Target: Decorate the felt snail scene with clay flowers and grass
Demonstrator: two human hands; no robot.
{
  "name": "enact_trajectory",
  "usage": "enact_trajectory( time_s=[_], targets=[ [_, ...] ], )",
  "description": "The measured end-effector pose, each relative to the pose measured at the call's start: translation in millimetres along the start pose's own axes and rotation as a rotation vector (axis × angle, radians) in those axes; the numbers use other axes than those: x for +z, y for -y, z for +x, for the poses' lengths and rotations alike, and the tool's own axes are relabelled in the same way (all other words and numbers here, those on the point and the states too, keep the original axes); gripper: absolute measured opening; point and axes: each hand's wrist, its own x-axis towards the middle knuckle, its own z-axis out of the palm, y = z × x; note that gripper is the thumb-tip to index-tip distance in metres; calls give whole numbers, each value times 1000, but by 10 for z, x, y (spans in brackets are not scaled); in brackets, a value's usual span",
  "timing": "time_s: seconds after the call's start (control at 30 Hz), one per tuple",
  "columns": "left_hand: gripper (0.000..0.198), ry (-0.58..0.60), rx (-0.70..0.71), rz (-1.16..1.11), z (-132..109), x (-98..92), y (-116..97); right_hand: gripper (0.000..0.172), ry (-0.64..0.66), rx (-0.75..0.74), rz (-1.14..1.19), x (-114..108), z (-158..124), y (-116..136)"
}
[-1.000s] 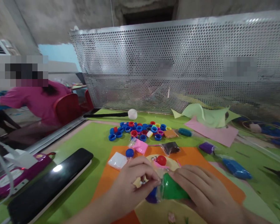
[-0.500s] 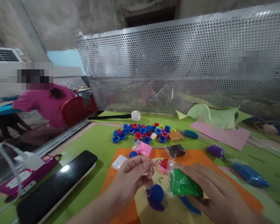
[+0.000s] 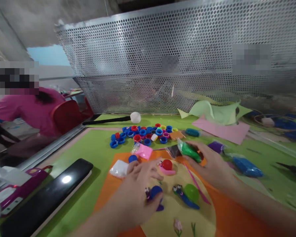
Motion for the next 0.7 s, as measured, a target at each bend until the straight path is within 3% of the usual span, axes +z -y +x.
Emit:
enact_trajectory(
  time_s=[0.07,0.17,0.5,0.7],
  targets=[
    [80,45,33,66,-26,132,-45,31,-17,31,17,42,27,-90],
    [92,64,49,99,-31,266,-89,29,-31,63,38,99,48,-189],
    [95,-78,71,276,13,436,-142,26,-7,144,76,162,33,-219],
    [88,-56,0,278,50,510,-134,26,27,142,68,149,20,-175]
  ],
)
